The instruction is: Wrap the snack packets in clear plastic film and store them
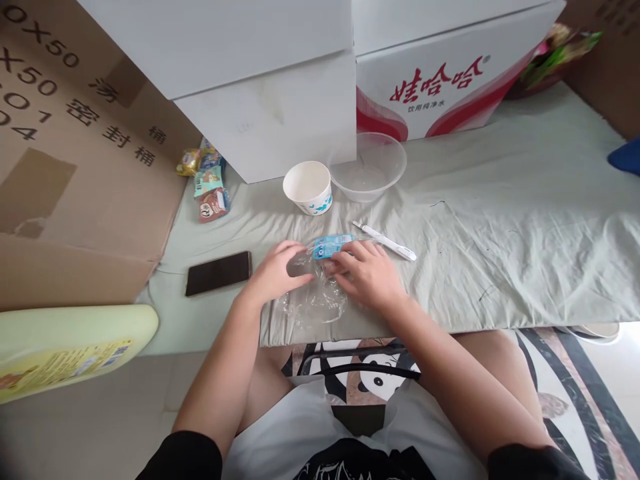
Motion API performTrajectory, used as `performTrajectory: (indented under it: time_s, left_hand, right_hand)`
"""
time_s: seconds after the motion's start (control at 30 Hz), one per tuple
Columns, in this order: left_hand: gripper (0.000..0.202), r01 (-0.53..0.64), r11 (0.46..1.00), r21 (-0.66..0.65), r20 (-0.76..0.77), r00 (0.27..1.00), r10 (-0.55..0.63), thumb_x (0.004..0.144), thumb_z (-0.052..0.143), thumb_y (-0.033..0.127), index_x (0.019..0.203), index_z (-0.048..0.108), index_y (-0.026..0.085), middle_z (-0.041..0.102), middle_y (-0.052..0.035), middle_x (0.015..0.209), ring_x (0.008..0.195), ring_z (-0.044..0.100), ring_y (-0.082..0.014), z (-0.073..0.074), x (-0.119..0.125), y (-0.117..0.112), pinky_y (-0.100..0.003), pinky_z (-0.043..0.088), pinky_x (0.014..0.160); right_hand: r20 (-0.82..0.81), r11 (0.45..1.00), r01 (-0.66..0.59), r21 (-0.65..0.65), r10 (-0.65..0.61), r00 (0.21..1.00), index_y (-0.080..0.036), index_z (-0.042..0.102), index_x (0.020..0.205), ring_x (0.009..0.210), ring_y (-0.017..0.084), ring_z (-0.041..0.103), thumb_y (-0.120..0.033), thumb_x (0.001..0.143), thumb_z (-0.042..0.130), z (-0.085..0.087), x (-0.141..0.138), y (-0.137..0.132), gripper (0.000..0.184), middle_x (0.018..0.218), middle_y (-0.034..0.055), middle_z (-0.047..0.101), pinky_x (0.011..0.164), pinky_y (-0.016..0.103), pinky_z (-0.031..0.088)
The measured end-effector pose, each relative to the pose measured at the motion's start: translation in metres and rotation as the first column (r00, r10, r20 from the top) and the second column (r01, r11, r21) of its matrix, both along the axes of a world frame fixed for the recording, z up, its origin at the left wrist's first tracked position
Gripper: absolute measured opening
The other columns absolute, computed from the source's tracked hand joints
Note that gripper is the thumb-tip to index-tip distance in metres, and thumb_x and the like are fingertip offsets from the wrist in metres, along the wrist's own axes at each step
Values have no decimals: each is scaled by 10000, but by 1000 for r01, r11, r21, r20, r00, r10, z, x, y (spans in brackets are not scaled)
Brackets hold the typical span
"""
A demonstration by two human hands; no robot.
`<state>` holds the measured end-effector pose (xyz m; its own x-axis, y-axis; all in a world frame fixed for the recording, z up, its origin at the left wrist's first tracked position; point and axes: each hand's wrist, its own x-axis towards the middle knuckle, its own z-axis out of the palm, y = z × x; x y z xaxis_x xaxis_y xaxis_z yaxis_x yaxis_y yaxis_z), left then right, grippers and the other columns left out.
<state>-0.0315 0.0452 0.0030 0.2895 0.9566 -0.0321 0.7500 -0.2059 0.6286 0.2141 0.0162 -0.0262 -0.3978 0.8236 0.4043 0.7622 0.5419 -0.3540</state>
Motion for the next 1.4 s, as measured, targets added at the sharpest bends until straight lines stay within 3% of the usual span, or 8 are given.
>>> performTrajectory:
  time_s: [0.07,0.27,0.4,0.6,0.73,0.93,1.07,1.4]
  left_hand:
    - [69,-13,999,-33,-6,1000,13,818,701,281,838,680,218,704,-86,1172,1158,651,-281,-5,2,3,-459,511,1060]
    - [279,-48,965,-256,386,911,147,973,471,427,859,613,215,709,-88,1249,1151,675,-237,-6,10,1,-373,585,901]
    - [414,-99,989,-108,129,985,113,789,753,412,1140,625,235,675,-90,1288,1238,618,-289,-7,17,-3,-435,538,1016]
    - [157,-260,965,-17,155,953,259,868,545,257,786,665,198,737,-101,1039,1068,676,-264,-12,18,5,-423,502,1036]
    - [296,-170,882,-439,590,686,426,814,593,337,999,764,182,762,-88,1222,1189,681,-262,-7,23,6,-373,544,1002]
    - [295,43,735,-676,682,412,604,746,660,328,958,776,157,781,-107,1188,963,732,-199,4,28,4,-305,620,799]
    - [273,55,726,-685,660,467,588,703,680,327,895,752,147,776,-115,1199,930,735,-196,10,26,4,-261,615,682]
    - [200,-430,751,-501,495,569,656,667,570,370,746,592,187,784,-81,971,819,757,-208,0,11,10,-186,279,414]
  right_hand:
    - [39,997,-41,-62,44,998,-246,687,1254,1123,311,645,-275,895,663,0,-3,0,361,1270,113,711,922,452,517]
    - [59,985,3,-170,7,998,-209,531,1468,1342,349,579,-239,894,638,-1,-7,0,584,1490,131,619,998,508,511]
    - [58,983,32,-180,-22,998,-194,555,1449,1358,355,573,-281,924,622,-2,-7,0,536,1484,137,626,992,508,524]
    - [31,976,78,-203,-73,997,-173,621,1383,1221,343,647,-301,946,599,4,-8,0,455,1365,125,695,968,486,551]
    - [-3,974,81,-212,-84,997,-176,652,1337,1190,326,665,-262,982,521,5,-9,0,388,1303,128,723,981,486,553]
    - [-3,978,28,-205,-29,1000,-204,601,1429,1386,336,571,-261,959,543,-1,-13,-2,477,1503,125,614,1057,527,532]
    - [-18,976,11,-217,-15,1000,-200,597,1437,1375,340,586,-295,934,594,-4,-10,1,512,1483,132,632,1086,545,526]
    - [-210,969,33,-246,-86,974,-217,639,1333,1056,297,738,-357,992,496,7,12,0,395,1179,112,774,941,483,583]
